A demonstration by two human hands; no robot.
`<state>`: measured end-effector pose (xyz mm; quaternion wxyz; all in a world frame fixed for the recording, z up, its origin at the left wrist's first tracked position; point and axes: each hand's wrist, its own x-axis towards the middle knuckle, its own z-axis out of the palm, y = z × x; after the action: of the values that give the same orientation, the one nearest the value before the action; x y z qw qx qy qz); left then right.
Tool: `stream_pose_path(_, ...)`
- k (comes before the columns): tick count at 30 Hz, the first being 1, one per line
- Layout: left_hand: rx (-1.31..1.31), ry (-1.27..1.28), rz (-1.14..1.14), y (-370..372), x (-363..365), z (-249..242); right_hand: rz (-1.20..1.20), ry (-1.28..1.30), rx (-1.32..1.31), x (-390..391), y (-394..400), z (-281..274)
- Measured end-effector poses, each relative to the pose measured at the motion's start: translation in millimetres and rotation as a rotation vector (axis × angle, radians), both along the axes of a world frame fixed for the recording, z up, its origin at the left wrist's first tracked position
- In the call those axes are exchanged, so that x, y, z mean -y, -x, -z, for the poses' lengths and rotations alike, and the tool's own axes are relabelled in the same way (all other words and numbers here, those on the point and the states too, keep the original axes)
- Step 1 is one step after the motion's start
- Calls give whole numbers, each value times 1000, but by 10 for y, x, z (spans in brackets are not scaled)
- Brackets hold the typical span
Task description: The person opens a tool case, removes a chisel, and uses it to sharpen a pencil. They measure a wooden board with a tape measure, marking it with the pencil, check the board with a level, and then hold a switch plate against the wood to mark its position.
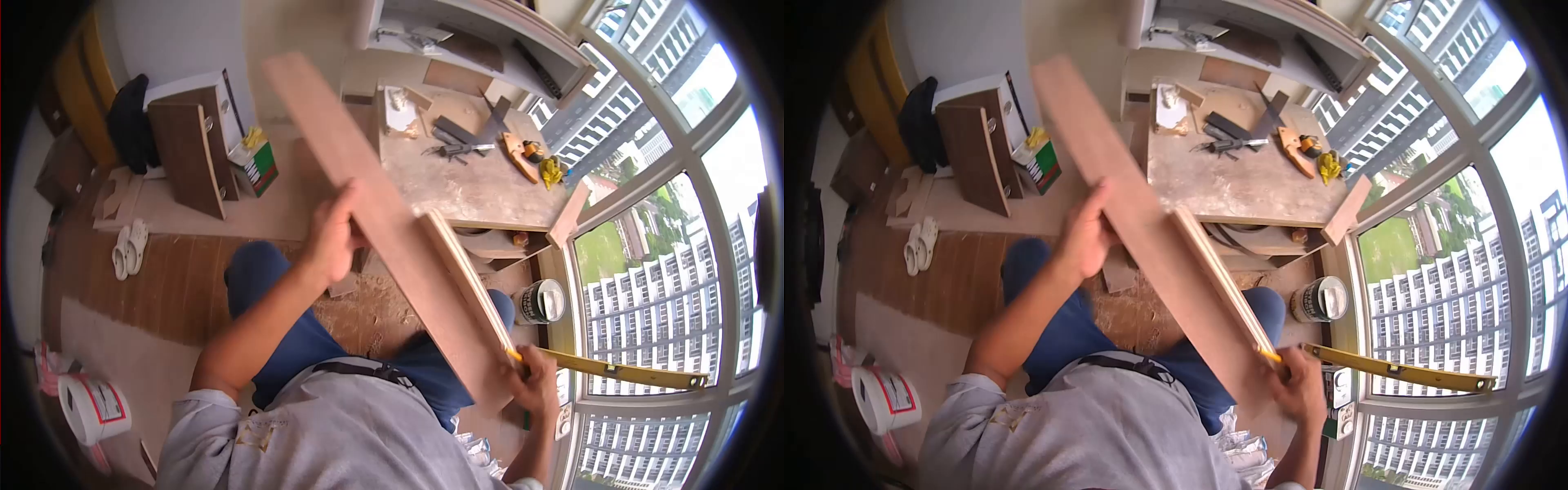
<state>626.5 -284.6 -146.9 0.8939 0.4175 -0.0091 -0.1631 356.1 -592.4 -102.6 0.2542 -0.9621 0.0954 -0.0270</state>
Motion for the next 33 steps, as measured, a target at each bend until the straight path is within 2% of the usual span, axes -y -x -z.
stream_pose_path(2, -19, -73, 127, -131, 398, -134, 98, -75, 104, -57, 269, 195)
stream_pose_path(5, -28, -74, 262, -411, 1120, -59, 188, -109, 230, -207, 359, 348)
stream_pose_path(9, 9, -206, 177, -860, 1823, -67, 323, -51, 299, -173, 12, 451)
stream_pose_path(13, 4, -359, 133, -1681, 2356, 148, 386, -91, 364, -18, -676, 595)
stream_pose_path(15, 150, -401, 111, -2042, 2530, 252, 403, -73, 340, 48, -988, 569)
stream_pose_path(17, 185, -351, 214, -2357, 2609, 392, 399, -18, 414, 129, -1289, 615)
stream_pose_path(18, 148, -330, 191, -2278, 2603, 278, 423, -12, 374, 149, -1410, 593)
stream_pose_path(20, 191, -323, 237, -2477, 2665, 387, 443, -24, 347, 203, -1627, 635)
stream_pose_path(24, 212, -502, 317, -2668, 2652, 413, 470, -39, 300, 257, -1915, 670)
stream_pose_path(26, 280, -507, 217, -2635, 2592, 354, 459, -47, 303, 240, -2036, 649)
stream_pose_path(30, 242, -520, 267, -2807, 2552, 471, 462, -35, 261, 296, -2233, 779)
stream_pose_path(33, 214, -477, 221, -2735, 2424, 450, 460, -26, 240, 254, -2290, 863)
